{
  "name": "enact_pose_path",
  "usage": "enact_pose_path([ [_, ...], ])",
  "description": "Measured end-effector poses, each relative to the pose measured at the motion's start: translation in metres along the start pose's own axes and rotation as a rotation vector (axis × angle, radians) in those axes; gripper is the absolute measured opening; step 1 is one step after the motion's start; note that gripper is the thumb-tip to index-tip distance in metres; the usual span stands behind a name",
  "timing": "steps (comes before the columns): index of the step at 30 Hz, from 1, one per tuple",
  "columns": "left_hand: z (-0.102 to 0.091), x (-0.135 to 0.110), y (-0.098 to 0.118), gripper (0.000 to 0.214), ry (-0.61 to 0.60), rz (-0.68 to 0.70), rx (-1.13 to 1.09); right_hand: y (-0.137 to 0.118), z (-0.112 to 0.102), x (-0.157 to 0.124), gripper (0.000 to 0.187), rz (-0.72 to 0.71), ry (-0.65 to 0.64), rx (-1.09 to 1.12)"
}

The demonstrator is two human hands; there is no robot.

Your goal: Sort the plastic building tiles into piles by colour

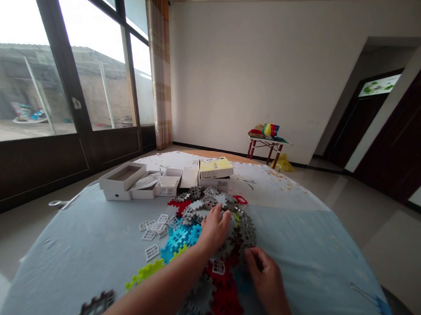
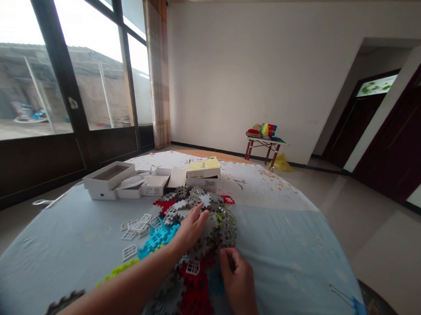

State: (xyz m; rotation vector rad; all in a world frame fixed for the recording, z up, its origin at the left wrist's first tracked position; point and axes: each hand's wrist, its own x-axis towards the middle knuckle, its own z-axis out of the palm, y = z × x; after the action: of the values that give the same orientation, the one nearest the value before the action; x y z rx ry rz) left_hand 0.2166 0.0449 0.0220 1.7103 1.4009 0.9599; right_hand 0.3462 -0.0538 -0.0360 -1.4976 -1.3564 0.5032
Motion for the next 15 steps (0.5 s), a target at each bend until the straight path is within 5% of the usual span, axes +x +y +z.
enact_pose_path([
  [5,-0.045,-0.003,-0.004,0.049,-0.008,0.104,0.040,0.000,-0.003,0.000,0.042,0.025,0.035,-0.005],
  [10,-0.119,0.008,-0.076,0.058,0.192,-0.107,0.142,-0.002,0.001,-0.003,0.036,-0.047,0.010,0.008],
  [15,-0.129,0.006,-0.115,0.054,0.281,-0.324,0.108,-0.005,0.005,-0.003,0.035,-0.091,-0.008,0.003],
])
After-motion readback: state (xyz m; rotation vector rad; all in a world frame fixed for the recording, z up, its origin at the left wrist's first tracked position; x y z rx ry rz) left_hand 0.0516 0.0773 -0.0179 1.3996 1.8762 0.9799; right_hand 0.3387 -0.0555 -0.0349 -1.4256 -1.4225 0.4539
